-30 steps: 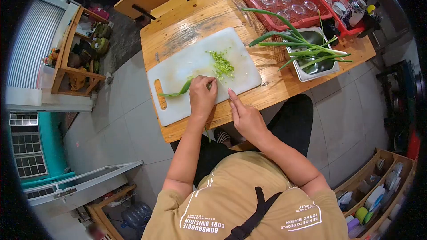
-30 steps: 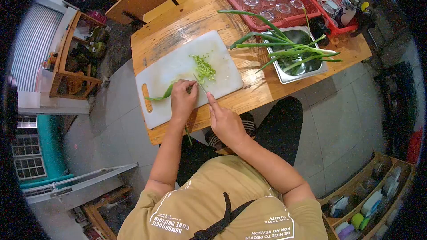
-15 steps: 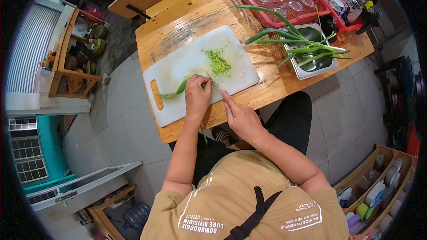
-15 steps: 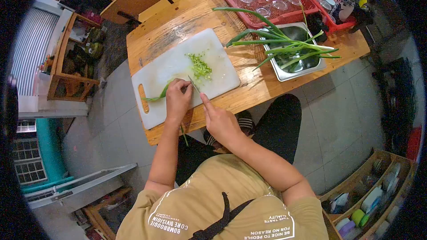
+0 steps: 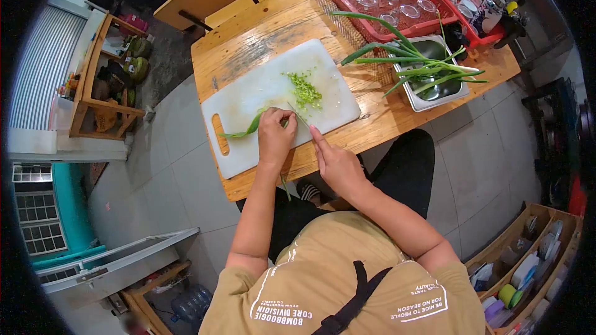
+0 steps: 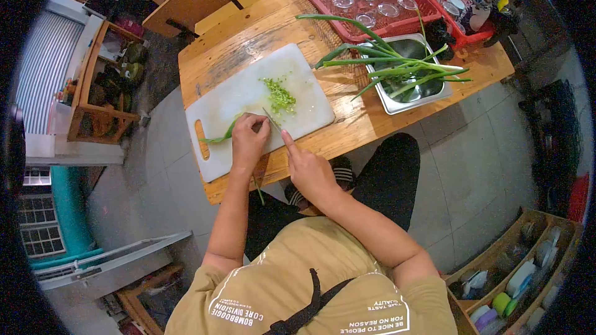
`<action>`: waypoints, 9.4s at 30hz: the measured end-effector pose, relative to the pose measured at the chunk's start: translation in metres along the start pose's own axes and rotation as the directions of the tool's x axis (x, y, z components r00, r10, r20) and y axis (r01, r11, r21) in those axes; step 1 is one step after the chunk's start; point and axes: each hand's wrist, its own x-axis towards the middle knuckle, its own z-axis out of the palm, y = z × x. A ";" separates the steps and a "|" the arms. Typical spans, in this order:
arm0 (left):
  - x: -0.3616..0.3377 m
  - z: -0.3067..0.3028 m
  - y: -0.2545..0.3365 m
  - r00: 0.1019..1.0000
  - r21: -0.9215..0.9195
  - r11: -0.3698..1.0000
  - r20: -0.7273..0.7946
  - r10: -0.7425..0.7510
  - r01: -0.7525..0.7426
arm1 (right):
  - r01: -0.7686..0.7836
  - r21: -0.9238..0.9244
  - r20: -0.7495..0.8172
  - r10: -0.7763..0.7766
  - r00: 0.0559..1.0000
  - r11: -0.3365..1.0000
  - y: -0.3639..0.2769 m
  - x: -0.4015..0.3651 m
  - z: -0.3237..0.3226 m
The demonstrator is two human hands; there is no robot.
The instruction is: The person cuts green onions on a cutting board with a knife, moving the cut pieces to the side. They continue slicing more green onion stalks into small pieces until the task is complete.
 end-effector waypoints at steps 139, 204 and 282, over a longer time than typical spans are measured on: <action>-0.007 0.002 0.000 0.998 0.080 0.996 -0.054 0.038 -0.034 | -0.035 0.170 0.058 0.026 0.998 0.985 -0.016 -0.008 -0.028; -0.011 0.000 -0.001 0.996 0.053 0.998 -0.071 0.049 -0.045 | -0.034 0.226 -0.021 0.040 0.999 0.974 -0.016 -0.014 -0.011; -0.009 0.004 -0.003 0.997 0.050 0.998 -0.053 0.051 -0.048 | -0.040 0.247 0.021 0.036 0.999 0.968 -0.012 -0.015 -0.016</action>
